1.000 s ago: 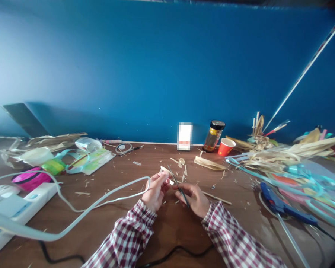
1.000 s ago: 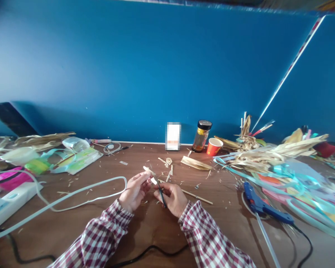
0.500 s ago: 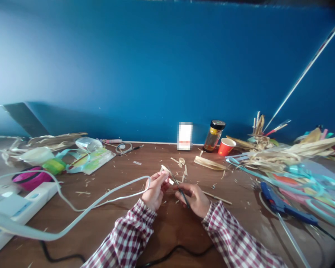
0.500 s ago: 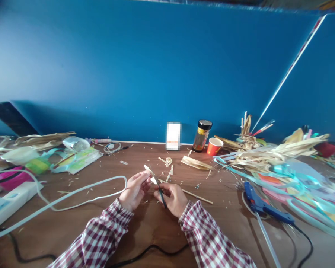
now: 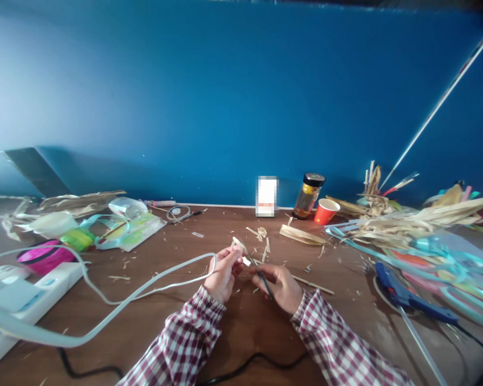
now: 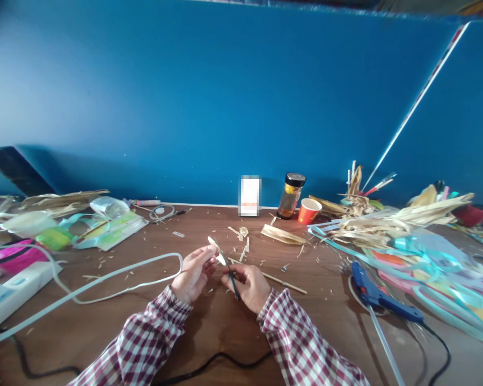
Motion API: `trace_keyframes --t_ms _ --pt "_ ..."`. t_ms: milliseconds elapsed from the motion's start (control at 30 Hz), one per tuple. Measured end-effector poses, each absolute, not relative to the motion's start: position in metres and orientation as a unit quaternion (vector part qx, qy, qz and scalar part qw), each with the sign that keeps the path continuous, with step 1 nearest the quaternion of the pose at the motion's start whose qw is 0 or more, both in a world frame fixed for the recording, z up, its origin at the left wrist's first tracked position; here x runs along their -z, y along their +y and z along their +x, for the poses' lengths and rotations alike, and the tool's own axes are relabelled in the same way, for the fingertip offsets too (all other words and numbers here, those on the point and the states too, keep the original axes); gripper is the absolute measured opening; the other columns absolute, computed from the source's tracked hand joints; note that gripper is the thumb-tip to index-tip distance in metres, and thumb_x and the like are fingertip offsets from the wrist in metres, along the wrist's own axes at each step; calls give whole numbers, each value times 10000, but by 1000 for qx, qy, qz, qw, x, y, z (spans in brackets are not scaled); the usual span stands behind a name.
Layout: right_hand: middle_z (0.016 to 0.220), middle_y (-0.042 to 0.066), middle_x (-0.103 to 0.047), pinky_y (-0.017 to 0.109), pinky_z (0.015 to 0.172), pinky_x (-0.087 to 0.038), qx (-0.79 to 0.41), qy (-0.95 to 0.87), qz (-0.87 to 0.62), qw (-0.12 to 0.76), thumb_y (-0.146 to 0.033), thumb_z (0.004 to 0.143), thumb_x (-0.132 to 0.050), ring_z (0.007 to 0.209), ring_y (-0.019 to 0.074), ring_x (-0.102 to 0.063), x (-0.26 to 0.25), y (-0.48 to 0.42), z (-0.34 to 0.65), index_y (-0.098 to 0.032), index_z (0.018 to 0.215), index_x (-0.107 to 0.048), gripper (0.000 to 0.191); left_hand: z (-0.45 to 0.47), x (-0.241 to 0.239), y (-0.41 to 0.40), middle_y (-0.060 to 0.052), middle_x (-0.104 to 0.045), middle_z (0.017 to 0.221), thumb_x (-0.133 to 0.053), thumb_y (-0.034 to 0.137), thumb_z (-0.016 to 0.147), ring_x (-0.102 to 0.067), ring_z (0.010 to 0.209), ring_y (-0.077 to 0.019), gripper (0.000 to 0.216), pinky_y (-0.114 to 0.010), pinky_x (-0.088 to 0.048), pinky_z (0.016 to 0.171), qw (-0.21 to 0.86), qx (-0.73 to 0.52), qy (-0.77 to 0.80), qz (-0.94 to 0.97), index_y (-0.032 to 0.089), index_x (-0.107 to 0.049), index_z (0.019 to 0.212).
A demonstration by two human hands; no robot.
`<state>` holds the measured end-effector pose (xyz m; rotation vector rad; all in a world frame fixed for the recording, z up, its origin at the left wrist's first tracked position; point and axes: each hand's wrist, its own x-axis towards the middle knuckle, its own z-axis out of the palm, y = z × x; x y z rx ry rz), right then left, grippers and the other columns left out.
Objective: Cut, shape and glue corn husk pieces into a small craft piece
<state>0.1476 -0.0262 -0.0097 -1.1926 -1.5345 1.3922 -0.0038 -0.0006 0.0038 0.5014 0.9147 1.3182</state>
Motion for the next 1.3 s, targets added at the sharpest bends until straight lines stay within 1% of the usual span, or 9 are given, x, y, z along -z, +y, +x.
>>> trace_keyframes --t_ms 300,867,1133,1300 --pt "475 -57 -471 203 409 -345 -539 -596 -471 364 -428 706 -681 411 77 -405 8 -26 147 -155 903 -675 337 -4 -3 -1 9 -594 655 -780 235 609 -506 509 -32 217 -121 -437 461 662 -587 406 230 113 -644 728" --pt "480 -47 -477 224 426 -380 -516 -607 -484 361 -431 694 -687 429 95 -409 5 -28 148 -172 884 -688 321 -3 -5 0 12 -597 641 -769 228 605 -504 496 -33 209 -125 -423 456 660 -586 408 233 111 -642 723" --pt "485 -57 -465 211 416 -353 -533 -599 -479 358 -406 684 -701 418 79 -389 5 -27 147 -159 879 -676 316 -4 -4 0 21 -592 614 -781 232 579 -497 488 -30 224 -125 -412 457 662 -584 409 230 115 -632 698" --pt "489 -62 -475 217 424 -386 -545 -578 -484 366 -413 691 -690 416 79 -409 7 -27 147 -155 888 -653 326 -3 -4 1 17 -591 619 -784 238 582 -495 492 -34 231 -127 -410 451 663 -584 409 231 117 -628 702"
